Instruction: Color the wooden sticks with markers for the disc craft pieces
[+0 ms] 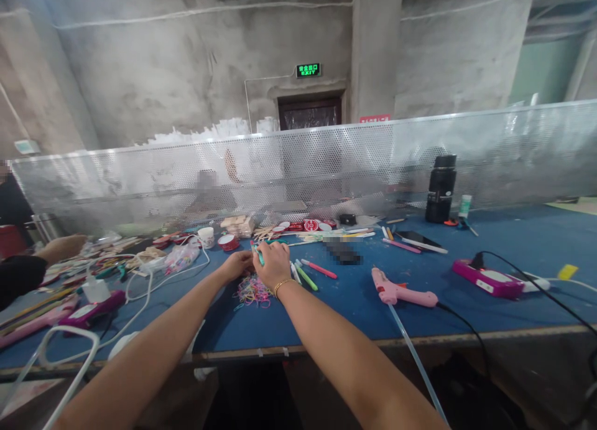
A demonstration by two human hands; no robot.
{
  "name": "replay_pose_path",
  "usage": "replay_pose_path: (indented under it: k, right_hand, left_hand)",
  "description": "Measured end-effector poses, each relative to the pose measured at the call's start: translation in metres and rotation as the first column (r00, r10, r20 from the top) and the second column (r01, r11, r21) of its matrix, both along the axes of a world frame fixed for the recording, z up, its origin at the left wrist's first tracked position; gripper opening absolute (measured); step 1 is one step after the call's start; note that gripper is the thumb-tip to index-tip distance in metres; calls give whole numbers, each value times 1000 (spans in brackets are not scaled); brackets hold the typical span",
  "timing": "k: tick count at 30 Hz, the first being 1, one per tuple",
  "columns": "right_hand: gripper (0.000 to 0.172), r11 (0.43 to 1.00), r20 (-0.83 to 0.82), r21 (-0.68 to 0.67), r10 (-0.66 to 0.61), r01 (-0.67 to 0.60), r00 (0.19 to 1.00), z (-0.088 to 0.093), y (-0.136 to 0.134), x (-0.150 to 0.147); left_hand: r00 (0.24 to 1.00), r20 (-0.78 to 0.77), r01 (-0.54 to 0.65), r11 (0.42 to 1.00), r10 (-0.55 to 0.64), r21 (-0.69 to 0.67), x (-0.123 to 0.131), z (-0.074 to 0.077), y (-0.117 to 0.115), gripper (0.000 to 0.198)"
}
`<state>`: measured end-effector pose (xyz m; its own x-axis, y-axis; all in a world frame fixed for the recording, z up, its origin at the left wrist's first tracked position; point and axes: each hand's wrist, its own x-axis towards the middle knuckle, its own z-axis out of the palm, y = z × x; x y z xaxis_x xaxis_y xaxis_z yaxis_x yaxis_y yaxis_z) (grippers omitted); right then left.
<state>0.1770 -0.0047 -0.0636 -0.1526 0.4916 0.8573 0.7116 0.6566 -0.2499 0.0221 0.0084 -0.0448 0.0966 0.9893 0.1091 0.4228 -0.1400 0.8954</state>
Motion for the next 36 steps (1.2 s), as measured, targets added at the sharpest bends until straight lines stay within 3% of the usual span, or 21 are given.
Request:
replay_pose_path:
  k: [8,36]
  right_hand:
    - [12,998,4,7,69,-69,998,1,-2,-1]
    - [16,1000,26,-18,16,-15,1000,1,-3,1]
  left_hand:
    - [1000,8,-3,1000,3,10,-1,-2,3,30]
    - [1000,8,2,1000,-2,0,-1,-2,3,31]
